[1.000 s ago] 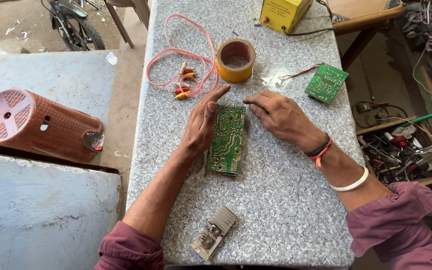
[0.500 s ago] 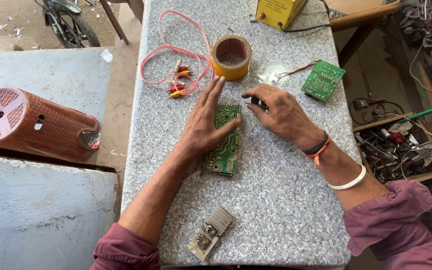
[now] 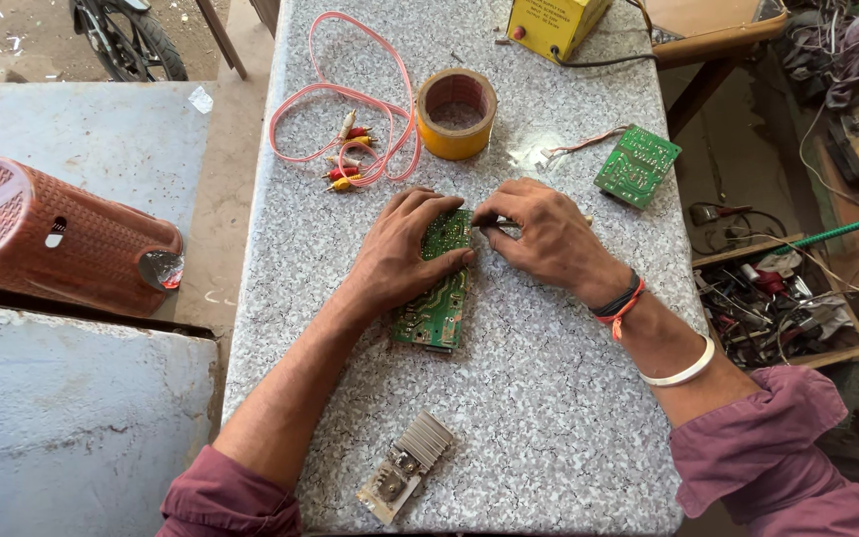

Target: The person uses a small screwdriver to adjust components on a green circuit board. They flip the board over and continue adjusting components on the other side. The person works at a table with various electronic parts and tools nearby.

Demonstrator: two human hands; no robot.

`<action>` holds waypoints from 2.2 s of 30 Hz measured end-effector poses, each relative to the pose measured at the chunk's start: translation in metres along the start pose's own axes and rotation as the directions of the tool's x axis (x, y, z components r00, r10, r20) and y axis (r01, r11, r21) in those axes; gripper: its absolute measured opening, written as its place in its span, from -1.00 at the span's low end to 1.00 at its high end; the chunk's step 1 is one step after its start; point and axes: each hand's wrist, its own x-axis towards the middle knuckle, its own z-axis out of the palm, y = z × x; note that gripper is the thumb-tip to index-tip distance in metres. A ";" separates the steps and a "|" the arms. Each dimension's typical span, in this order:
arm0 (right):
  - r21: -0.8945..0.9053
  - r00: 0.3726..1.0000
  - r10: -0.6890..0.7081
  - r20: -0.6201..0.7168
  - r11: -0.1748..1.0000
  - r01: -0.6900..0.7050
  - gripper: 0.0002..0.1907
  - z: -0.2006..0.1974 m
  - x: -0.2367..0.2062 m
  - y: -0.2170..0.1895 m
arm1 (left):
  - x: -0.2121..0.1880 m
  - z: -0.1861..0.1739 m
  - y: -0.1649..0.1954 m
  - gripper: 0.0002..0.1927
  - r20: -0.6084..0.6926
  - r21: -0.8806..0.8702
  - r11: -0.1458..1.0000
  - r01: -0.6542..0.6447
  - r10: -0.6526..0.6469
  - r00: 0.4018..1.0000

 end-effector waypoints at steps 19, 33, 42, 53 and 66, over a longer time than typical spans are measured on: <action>0.003 1.000 0.014 -0.022 1.000 -0.014 -0.85 0.001 0.000 -0.005 | 0.000 0.002 -0.001 -0.30 -0.010 -0.006 1.000 -0.012 0.012 1.000; 0.070 0.997 0.071 -0.020 0.995 -0.070 -0.83 -0.001 0.001 -0.006 | -0.001 -0.002 0.001 -0.32 -0.011 -0.024 0.999 -0.020 0.020 1.000; 0.095 0.996 0.050 -0.069 0.995 -0.043 -0.82 -0.002 0.001 -0.004 | -0.002 -0.004 0.003 -0.32 -0.003 -0.041 0.999 -0.013 0.012 1.000; 0.133 0.985 -0.064 -0.160 0.987 0.086 -0.81 -0.003 -0.001 -0.012 | -0.002 -0.004 0.003 -0.35 -0.001 -0.023 1.000 -0.016 0.016 1.000; 0.208 0.984 -0.085 -0.155 0.971 0.117 -0.84 0.001 -0.003 -0.010 | -0.002 -0.003 0.002 -0.34 -0.014 -0.036 0.999 -0.019 0.018 1.000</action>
